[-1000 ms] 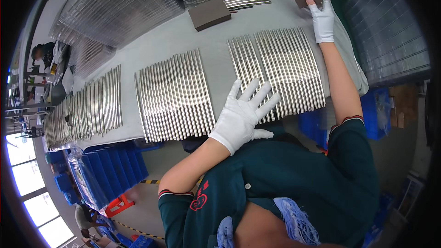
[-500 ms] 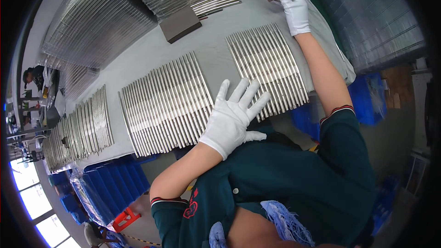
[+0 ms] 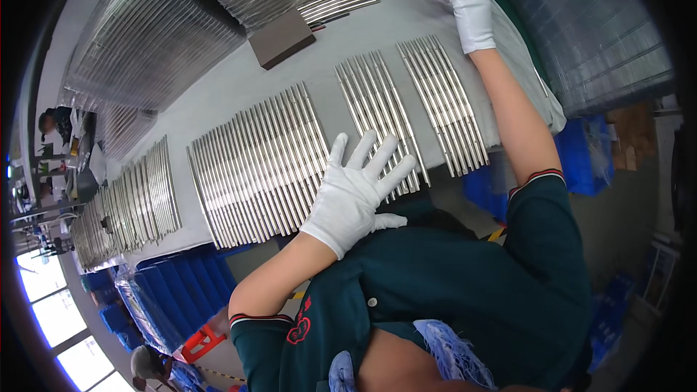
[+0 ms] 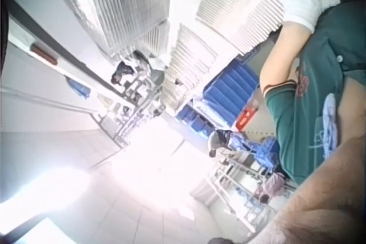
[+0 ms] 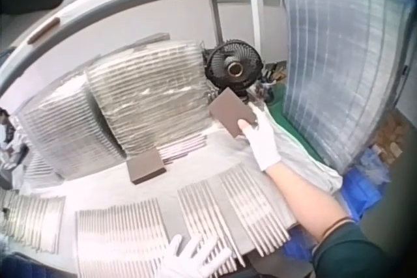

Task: Organizing and aligning metal rods on a workbench in a manufacturing setting.

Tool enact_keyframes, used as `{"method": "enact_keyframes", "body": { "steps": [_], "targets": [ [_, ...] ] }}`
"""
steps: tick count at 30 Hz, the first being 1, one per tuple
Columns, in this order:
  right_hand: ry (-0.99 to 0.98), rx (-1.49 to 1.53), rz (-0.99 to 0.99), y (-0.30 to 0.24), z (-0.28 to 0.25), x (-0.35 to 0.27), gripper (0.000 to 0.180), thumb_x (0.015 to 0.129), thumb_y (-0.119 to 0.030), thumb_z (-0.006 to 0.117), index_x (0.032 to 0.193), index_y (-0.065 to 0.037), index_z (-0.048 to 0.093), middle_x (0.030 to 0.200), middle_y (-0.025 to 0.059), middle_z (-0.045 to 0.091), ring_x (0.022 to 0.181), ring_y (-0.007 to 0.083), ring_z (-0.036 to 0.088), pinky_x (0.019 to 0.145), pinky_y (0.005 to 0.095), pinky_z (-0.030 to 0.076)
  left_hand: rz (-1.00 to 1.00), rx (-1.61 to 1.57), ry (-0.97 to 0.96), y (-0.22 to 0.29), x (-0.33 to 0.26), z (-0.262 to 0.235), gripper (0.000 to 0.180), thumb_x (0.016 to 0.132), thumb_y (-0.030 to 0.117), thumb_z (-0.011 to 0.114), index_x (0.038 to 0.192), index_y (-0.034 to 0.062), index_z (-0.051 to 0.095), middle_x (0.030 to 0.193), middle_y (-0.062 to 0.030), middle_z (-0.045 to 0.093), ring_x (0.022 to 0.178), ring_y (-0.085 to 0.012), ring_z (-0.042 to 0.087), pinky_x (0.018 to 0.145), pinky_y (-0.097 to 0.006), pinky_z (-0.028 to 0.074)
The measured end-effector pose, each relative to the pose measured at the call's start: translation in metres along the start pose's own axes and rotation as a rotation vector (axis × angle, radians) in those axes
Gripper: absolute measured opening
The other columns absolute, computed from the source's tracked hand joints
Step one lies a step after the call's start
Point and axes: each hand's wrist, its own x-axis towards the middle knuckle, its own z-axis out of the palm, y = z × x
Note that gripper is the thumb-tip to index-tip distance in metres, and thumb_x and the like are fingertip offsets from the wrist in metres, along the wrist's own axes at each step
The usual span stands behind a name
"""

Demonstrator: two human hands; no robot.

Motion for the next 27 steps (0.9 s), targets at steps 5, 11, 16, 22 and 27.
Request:
{"method": "enact_keyframes", "body": {
  "steps": [5,11,16,22,27],
  "targets": [
    [0.001,-0.026,-0.006,-0.003,0.001,0.000,0.060,0.092,-0.017,0.071,0.144,-0.001,0.046,0.130,0.0150,0.057,0.116,0.0222,0.058,0.097,0.0326,0.048,-0.061,0.009,-0.018,-0.006,-0.024,-0.003,0.095,0.073,0.069,0.067,0.149,0.0179,0.041,0.152,-0.0167,0.040,0.142,-0.0370,0.037,0.117,-0.059,0.020],
    [-0.007,0.007,0.004,0.000,0.001,-0.001,0.059,0.092,-0.016,0.071,0.144,-0.001,0.046,0.130,0.0149,0.058,0.115,0.0220,0.058,0.097,0.0325,0.048,-0.013,-0.018,0.030,-0.003,-0.014,0.003,0.097,0.072,0.069,0.068,0.149,0.0161,0.040,0.152,-0.0188,0.039,0.142,-0.0394,0.035,0.117,-0.056,0.022],
    [-0.009,0.018,-0.008,0.001,0.001,0.000,0.060,0.093,-0.016,0.070,0.145,-0.002,0.045,0.130,0.0144,0.058,0.115,0.0217,0.058,0.097,0.0324,0.048,0.075,-0.105,0.064,0.002,0.019,0.011,0.095,0.073,0.066,0.070,0.149,0.0174,0.041,0.152,-0.0175,0.039,0.143,-0.0396,0.033,0.118,-0.054,0.022],
    [-0.012,0.084,0.061,-0.007,0.003,-0.001,0.060,0.093,-0.016,0.070,0.145,-0.001,0.044,0.131,0.0139,0.058,0.114,0.0207,0.059,0.097,0.0317,0.048,0.132,-0.082,0.119,0.007,0.039,0.016,0.095,0.073,0.067,0.070,0.149,0.0193,0.039,0.152,-0.0160,0.039,0.143,-0.0384,0.032,0.118,-0.056,0.021],
    [0.006,0.081,0.043,0.002,-0.002,0.002,0.061,0.093,-0.016,0.070,0.146,0.000,0.043,0.130,0.0141,0.059,0.113,0.0202,0.059,0.096,0.0306,0.049,0.105,-0.036,0.074,0.003,0.019,0.002,0.094,0.073,0.068,0.069,0.149,0.0213,0.040,0.152,-0.0158,0.039,0.143,-0.0382,0.034,0.116,-0.059,0.021]
  ]
}}
